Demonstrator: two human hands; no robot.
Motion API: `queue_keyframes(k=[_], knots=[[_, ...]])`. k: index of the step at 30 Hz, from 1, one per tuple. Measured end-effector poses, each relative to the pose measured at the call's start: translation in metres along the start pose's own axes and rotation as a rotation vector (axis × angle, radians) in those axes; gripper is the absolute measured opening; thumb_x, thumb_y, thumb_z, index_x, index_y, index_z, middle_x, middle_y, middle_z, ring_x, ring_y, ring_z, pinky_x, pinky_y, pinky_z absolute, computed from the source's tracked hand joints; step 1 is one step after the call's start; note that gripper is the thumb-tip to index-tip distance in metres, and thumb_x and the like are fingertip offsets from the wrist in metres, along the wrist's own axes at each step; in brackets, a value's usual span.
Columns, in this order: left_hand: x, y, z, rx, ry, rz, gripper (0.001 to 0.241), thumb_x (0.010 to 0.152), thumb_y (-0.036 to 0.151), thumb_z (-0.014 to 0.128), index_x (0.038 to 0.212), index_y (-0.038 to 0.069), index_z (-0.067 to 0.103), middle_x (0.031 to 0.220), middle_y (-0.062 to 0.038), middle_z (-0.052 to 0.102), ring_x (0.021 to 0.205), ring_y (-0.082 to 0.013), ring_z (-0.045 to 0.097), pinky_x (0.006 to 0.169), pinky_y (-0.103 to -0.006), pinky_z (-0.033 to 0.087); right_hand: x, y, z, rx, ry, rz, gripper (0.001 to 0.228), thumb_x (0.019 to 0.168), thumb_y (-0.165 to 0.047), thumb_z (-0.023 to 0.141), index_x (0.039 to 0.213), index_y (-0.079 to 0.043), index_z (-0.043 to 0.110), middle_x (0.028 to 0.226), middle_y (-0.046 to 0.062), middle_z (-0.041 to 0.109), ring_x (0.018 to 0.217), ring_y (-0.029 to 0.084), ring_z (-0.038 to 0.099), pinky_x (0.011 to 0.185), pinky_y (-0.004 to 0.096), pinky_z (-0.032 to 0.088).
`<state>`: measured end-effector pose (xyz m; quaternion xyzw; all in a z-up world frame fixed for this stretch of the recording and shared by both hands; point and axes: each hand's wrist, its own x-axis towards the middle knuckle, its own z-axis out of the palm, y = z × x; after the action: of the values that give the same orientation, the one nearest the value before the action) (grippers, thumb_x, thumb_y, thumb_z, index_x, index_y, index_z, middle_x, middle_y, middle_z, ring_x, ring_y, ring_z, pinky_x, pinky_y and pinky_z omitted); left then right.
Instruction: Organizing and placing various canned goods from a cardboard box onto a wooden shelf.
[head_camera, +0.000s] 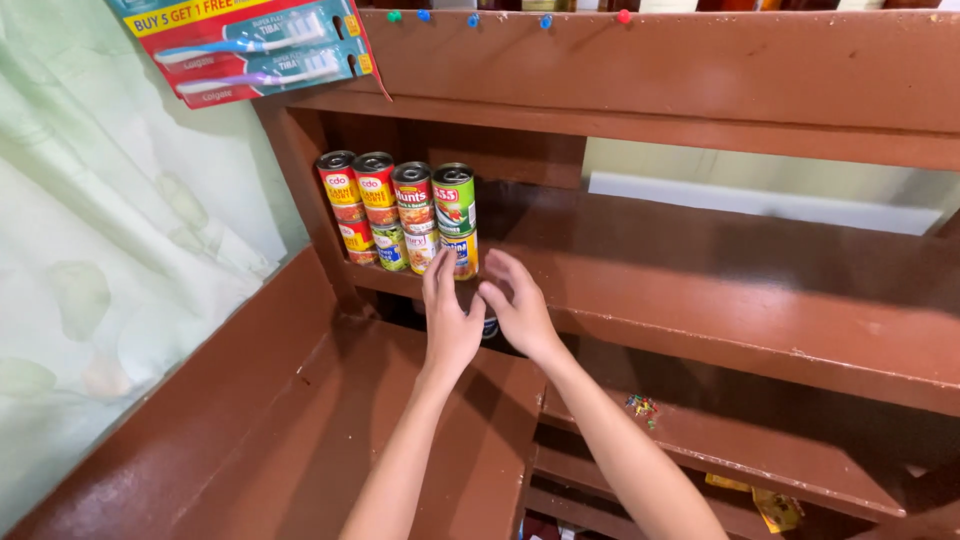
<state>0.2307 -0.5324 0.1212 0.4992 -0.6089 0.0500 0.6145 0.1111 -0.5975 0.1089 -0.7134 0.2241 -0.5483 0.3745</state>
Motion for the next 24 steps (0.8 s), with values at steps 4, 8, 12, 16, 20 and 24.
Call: queue_keyframes(k=[4, 8, 12, 16, 20, 24], knots=[[-0.007, 0.019, 0.004, 0.024, 0.014, -0.048, 0.071, 0.085, -0.001, 0.072, 0.149, -0.001, 0.042, 0.153, -0.022, 0.039, 0.143, -0.0394, 0.042, 0.119, -0.0449, 0.036, -0.047, -0.033, -0.018, 0.102, -0.054, 0.097, 0.05, 0.098, -0.005, 0.061, 0.146, -0.001, 0.046, 0.138, 0.016, 0.063, 0.124, 0.024, 0.063, 0.105, 0.036, 0.052], [-0.015, 0.035, 0.014, 0.047, 0.058, -0.058, 0.07, 0.086, -0.001, 0.071, 0.149, 0.0, 0.042, 0.151, -0.02, 0.043, 0.142, -0.0381, 0.045, 0.118, -0.0438, 0.038, -0.077, -0.026, -0.039, 0.305, -0.003, 0.107, 0.04, 0.1, -0.004, 0.058, 0.14, -0.001, 0.052, 0.129, 0.013, 0.065, 0.121, 0.021, 0.064, 0.105, 0.035, 0.052], [-0.027, 0.071, 0.019, 0.035, 0.082, -0.21, 0.069, 0.086, 0.002, 0.071, 0.15, 0.005, 0.044, 0.15, -0.016, 0.045, 0.137, -0.0332, 0.05, 0.106, -0.0402, 0.048, -0.095, -0.02, -0.067, 0.456, 0.05, 0.102, 0.031, 0.104, -0.008, 0.056, 0.135, -0.002, 0.056, 0.121, 0.011, 0.067, 0.115, 0.02, 0.066, 0.103, 0.035, 0.054], [-0.054, 0.107, 0.018, 0.06, 0.137, -0.284, 0.061, 0.087, 0.003, 0.071, 0.145, 0.007, 0.051, 0.147, -0.014, 0.051, 0.128, -0.0293, 0.058, 0.098, -0.0388, 0.052, -0.126, -0.012, -0.098, 0.485, -0.021, 0.148, 0.029, 0.105, -0.012, 0.054, 0.132, -0.001, 0.057, 0.119, 0.011, 0.068, 0.113, 0.019, 0.067, 0.103, 0.035, 0.055], [-0.094, 0.136, 0.028, -0.01, 0.209, -0.421, 0.051, 0.09, 0.004, 0.069, 0.14, 0.007, 0.058, 0.134, -0.01, 0.066, 0.123, -0.0212, 0.065, 0.098, -0.0351, 0.054, -0.153, 0.012, -0.121, 0.52, -0.13, 0.278, 0.032, 0.107, -0.018, 0.053, 0.133, 0.001, 0.059, 0.117, 0.014, 0.069, 0.105, 0.021, 0.064, 0.092, 0.035, 0.049], [-0.142, 0.17, 0.034, -0.129, 0.24, -0.509, 0.049, 0.095, 0.007, 0.066, 0.143, 0.007, 0.055, 0.133, -0.008, 0.069, 0.121, -0.0164, 0.066, 0.1, -0.0321, 0.054, -0.168, 0.006, -0.13, 0.85, -0.324, 0.322, 0.036, 0.107, -0.026, 0.048, 0.133, -0.002, 0.055, 0.117, 0.014, 0.066, 0.111, 0.024, 0.066, 0.102, 0.041, 0.055]])
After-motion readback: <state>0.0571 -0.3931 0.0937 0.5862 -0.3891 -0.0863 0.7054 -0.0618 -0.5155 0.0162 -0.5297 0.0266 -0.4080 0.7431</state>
